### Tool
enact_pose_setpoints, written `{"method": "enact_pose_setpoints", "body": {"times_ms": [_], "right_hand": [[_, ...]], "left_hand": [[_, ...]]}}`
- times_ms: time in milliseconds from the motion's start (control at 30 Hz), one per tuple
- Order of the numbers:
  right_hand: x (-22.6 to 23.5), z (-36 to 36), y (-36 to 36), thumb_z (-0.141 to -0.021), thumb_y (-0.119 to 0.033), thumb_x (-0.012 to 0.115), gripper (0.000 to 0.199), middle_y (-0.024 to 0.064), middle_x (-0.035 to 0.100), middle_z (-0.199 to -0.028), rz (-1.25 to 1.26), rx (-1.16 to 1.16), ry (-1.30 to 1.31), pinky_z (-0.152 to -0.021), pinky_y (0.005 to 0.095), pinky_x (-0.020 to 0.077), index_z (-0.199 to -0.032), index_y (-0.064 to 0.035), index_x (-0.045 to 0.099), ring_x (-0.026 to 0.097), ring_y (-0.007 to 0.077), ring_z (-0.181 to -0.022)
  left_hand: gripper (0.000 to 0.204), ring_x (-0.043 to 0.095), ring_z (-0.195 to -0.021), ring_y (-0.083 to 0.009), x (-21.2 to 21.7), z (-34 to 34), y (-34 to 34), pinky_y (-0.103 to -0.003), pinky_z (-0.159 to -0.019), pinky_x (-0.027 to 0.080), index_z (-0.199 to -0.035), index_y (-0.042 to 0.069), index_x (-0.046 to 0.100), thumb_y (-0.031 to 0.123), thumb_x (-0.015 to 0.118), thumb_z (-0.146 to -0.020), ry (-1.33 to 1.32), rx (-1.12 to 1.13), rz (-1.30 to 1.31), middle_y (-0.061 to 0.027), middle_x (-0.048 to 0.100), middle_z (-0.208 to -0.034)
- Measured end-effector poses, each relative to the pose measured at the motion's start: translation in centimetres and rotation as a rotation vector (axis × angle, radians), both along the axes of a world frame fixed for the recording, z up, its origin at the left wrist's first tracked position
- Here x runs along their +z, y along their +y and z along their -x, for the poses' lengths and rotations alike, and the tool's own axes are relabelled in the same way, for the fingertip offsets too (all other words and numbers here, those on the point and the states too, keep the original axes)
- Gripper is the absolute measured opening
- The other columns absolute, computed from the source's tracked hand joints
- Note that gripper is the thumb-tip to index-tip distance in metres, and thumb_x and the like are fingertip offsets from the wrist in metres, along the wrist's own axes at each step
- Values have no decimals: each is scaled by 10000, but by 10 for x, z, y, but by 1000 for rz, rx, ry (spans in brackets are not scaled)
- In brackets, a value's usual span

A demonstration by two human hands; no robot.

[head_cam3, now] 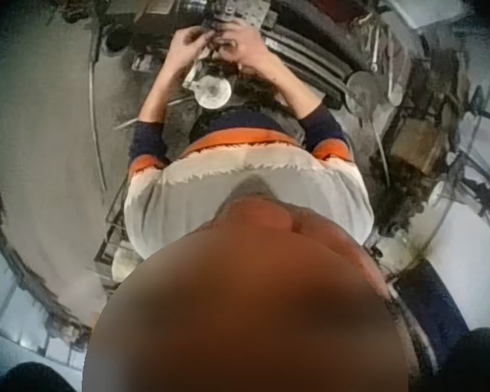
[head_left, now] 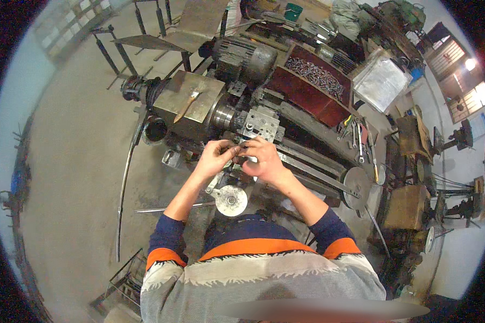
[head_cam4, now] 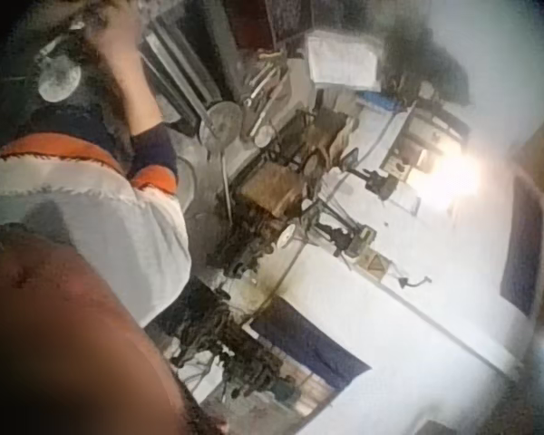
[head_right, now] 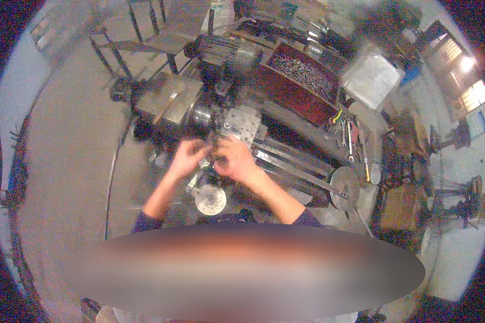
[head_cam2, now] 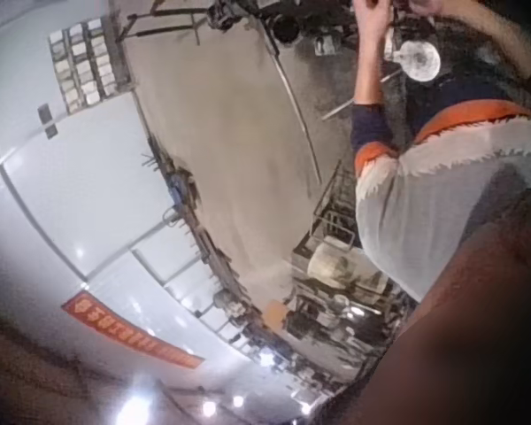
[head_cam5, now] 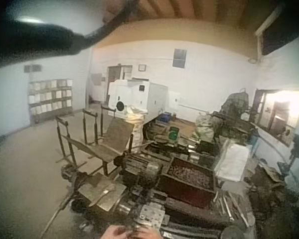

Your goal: The person operates a metal lathe, repeatedly inserting small metal rods into the chuck, machining them, and removing the finished pieces. The person places the finished pieces into a metal basket on the floor.

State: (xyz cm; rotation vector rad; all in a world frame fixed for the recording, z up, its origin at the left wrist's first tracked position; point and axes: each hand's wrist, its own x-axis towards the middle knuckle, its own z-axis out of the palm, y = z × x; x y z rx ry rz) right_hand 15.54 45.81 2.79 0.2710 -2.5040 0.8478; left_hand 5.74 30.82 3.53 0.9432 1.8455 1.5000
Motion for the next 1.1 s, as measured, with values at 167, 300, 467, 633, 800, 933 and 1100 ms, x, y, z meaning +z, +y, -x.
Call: {"method": "enact_pose_setpoints", "body": {"times_ms": [167, 300, 467, 633, 800, 933, 1100], "right_hand": [[7, 22, 4, -505, -85, 593, 224, 76, 619, -779, -36, 142, -145, -622, 338, 457, -722, -58, 640, 552, 262, -710], [12, 52, 10, -534, -123, 598, 192, 70, 629, -769, -122, 177, -253, -649, 338, 459, -712, -83, 658, 554, 258, -743], [-25, 105, 55, -539, -190, 595, 177, 87, 633, -730, -445, -163, -472, -657, 345, 471, -667, -100, 677, 579, 274, -741], [-60, 127, 62, -527, -197, 599, 214, 125, 620, -687, -279, -137, -497, -622, 352, 485, -688, -78, 673, 602, 284, -656], [-57, 131, 48, -539, -192, 594, 217, 150, 616, -726, -293, -187, -520, -691, 356, 470, -698, -67, 674, 587, 306, -726], [-60, 134, 49, -543, -180, 584, 211, 155, 610, -700, -390, -116, -414, -666, 373, 472, -677, -37, 663, 582, 314, -681], [-53, 132, 49, -558, -211, 623, 215, 185, 584, -651, -240, -104, -481, -605, 405, 474, -657, -21, 643, 576, 340, -643]], "left_hand": [[176, 575, -648, -106, -6, 19, -12, -248, -591, 448, -851, -39, 594, 128, 551, -815, 71, -54, -59, -66, 614, -694], [216, 576, -683, -110, 5, 28, -34, -252, -606, 452, -948, -34, 562, 130, 561, -809, 133, -27, 77, -80, 615, -751], [274, 611, -741, -181, 10, 70, -116, -298, -662, 471, -986, -29, 554, 166, 568, -795, 302, 376, 164, -141, 627, -812], [280, 617, -710, -265, -5, 91, -243, -328, -637, 461, -968, -8, 563, 199, 559, -780, 670, 686, 589, -170, 617, -747], [315, 597, -722, -320, -49, 69, -318, -398, -642, 454, -996, 25, 569, 243, 574, -769, 541, 744, 860, -181, 606, -737], [261, 592, -727, -331, -74, 66, -315, -416, -639, 458, -908, 28, 568, 228, 581, -741, 437, 634, 997, -188, 596, -733], [142, 592, -692, -329, -106, 97, -323, -429, -626, 468, -802, 44, 586, 136, 570, -695, 708, 651, 1152, -180, 597, -722]]}}
